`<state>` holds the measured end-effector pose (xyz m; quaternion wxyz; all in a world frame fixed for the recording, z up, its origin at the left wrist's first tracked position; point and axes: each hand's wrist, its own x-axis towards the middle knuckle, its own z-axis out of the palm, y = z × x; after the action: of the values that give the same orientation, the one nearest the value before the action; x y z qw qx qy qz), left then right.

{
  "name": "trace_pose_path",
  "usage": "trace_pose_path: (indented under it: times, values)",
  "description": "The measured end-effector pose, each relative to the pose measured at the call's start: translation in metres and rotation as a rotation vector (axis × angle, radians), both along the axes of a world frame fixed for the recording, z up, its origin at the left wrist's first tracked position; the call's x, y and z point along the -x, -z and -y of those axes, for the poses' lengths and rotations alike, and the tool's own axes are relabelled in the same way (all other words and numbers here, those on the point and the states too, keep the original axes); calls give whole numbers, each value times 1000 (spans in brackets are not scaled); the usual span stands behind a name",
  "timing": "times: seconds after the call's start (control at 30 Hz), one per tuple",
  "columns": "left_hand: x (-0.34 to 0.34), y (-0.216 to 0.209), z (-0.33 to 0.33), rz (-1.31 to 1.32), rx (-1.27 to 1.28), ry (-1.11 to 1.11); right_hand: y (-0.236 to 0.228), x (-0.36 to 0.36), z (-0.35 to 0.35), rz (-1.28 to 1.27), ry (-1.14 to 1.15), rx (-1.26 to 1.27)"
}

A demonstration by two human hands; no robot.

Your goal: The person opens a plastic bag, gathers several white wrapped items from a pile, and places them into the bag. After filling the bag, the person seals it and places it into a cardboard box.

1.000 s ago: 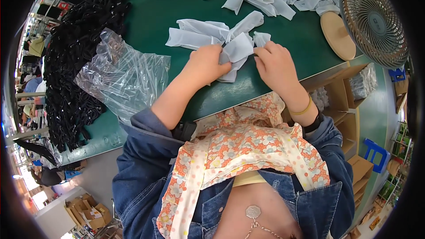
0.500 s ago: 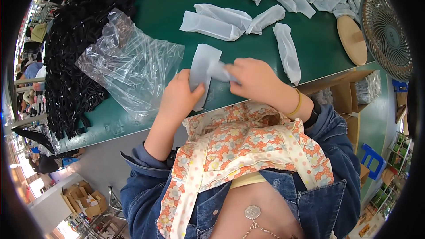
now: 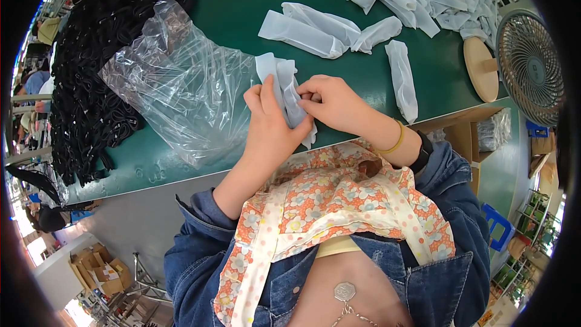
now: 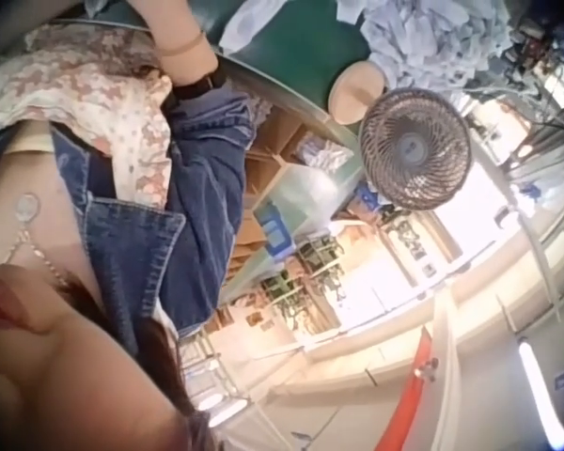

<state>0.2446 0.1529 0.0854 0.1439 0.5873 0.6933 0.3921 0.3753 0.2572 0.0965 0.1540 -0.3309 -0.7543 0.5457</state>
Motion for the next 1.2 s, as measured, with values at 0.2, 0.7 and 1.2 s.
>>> trace_pose_path:
  times: [0.2, 0.7, 1.2]
  values:
    - [6, -5, 1, -65, 76, 3, 0, 4, -29, 67, 93, -621]
    - [10, -3, 2, -144, 46, 156, -23, -12, -12, 167, -205, -48]
    - [11, -6, 5, -73, 135, 105, -15, -16, -28, 443, -100, -639]
